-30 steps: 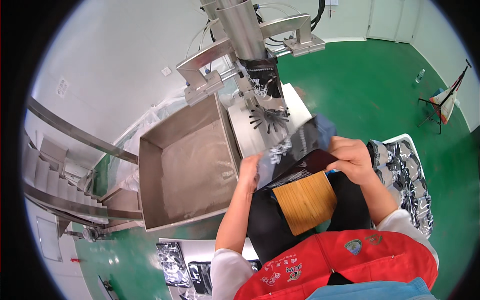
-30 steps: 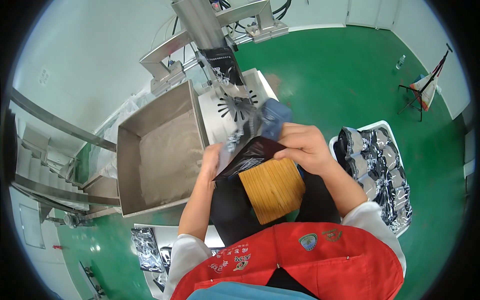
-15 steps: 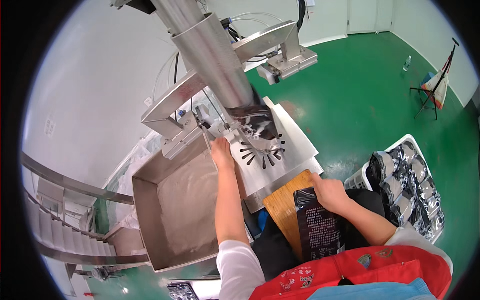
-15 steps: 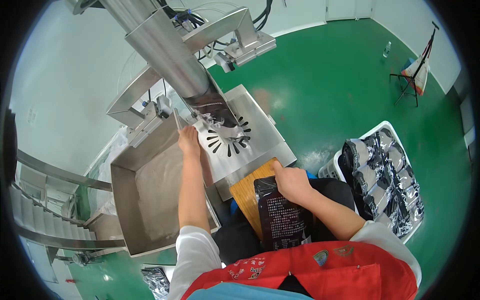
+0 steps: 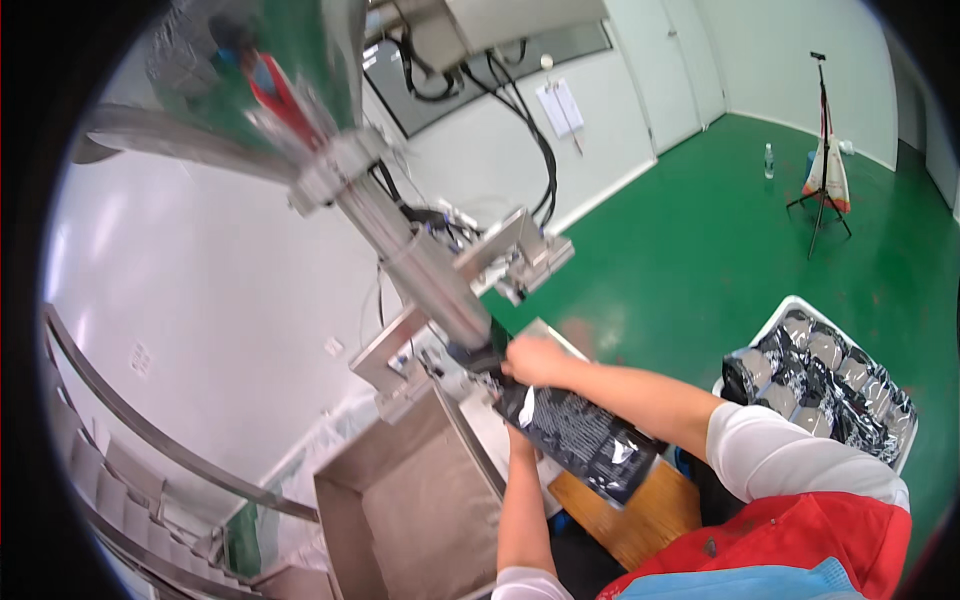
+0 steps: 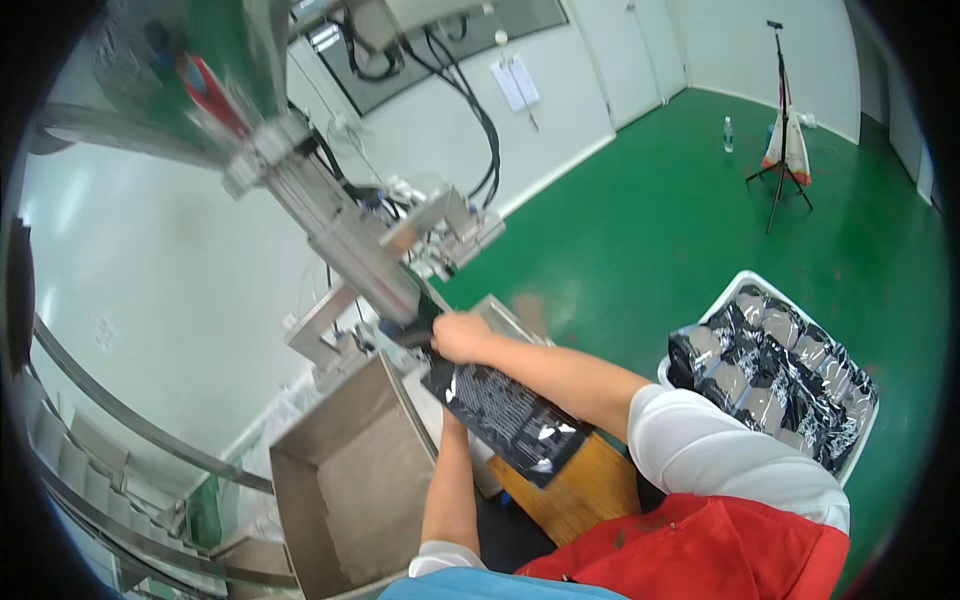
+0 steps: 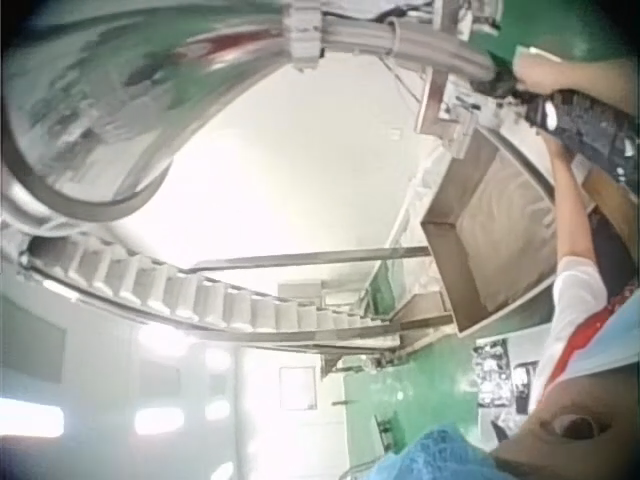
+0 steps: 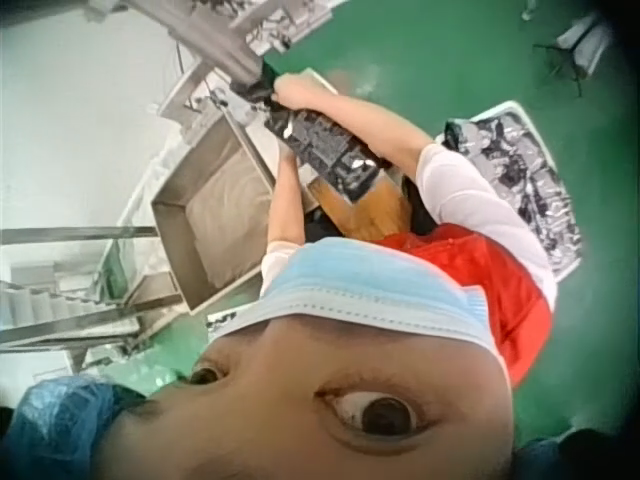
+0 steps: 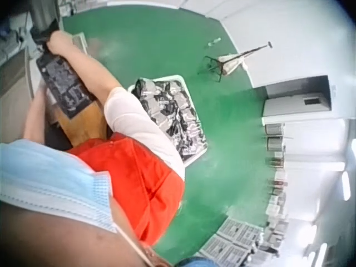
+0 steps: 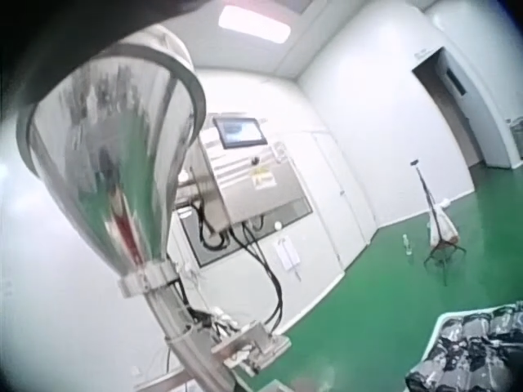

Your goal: The person is filling bags with a powdered substance from an industrial dispenser and placing them into a crate.

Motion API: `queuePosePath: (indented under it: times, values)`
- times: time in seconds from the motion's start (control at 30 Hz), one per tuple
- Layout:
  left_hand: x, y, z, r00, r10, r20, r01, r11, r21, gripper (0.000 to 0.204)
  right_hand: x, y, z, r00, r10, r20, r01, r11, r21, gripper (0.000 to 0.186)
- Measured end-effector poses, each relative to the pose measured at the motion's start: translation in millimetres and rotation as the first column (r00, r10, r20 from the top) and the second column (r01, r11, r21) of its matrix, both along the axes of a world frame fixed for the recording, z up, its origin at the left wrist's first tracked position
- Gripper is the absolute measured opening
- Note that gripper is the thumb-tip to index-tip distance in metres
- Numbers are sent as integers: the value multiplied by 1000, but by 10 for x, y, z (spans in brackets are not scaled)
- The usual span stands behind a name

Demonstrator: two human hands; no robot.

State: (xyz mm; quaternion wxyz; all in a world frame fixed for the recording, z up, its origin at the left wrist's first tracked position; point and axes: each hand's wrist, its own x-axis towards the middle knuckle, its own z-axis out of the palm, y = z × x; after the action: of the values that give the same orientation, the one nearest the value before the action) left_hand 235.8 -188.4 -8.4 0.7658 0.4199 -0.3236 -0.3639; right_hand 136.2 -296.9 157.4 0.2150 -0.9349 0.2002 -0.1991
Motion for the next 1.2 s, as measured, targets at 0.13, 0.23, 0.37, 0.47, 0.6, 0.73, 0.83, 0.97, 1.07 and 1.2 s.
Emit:
queuePosePath:
  times: [0.13,0.23,0.37,0.47,0.6,0.73,0.83,0.97,1.07,1.2]
  values:
    - [-374,185,-18,882,81,465,-81,997,-19,45,-397,64,160,995,97,-13,-95,991,98,35]
    - [-656,326,15,749,132,649,-155,988,-22,40,-696,143,245,960,269,-70,-259,957,134,37]
    - [-1276,666,140,882,83,464,-156,980,122,62,-1306,423,276,909,381,-171,-348,918,192,34]
    - [-1731,868,200,897,221,383,-331,910,250,80,-1951,698,521,856,466,-224,-445,884,139,38]
    - [-2475,1035,15,801,241,549,-453,843,291,74,-2498,810,379,756,495,-429,-511,855,88,39]
    - [-2854,1154,-452,851,255,459,-449,806,386,41,-2558,844,-196,633,472,-614,-542,836,85,32]
    - [-2850,1183,-406,885,224,408,-379,856,353,43,-2620,801,-163,544,522,-657,-632,770,88,28]
    - [-2674,1342,-176,989,93,115,-132,902,411,53,-2556,463,-263,575,492,-654,-688,723,-62,21]
    - [-2254,1483,355,975,138,173,-216,761,611,50,-2245,118,95,710,351,-610,-629,706,-325,20]
    - [-1494,1172,1231,634,349,690,-622,760,187,32,-1589,-224,392,893,376,-246,-444,822,-356,24]
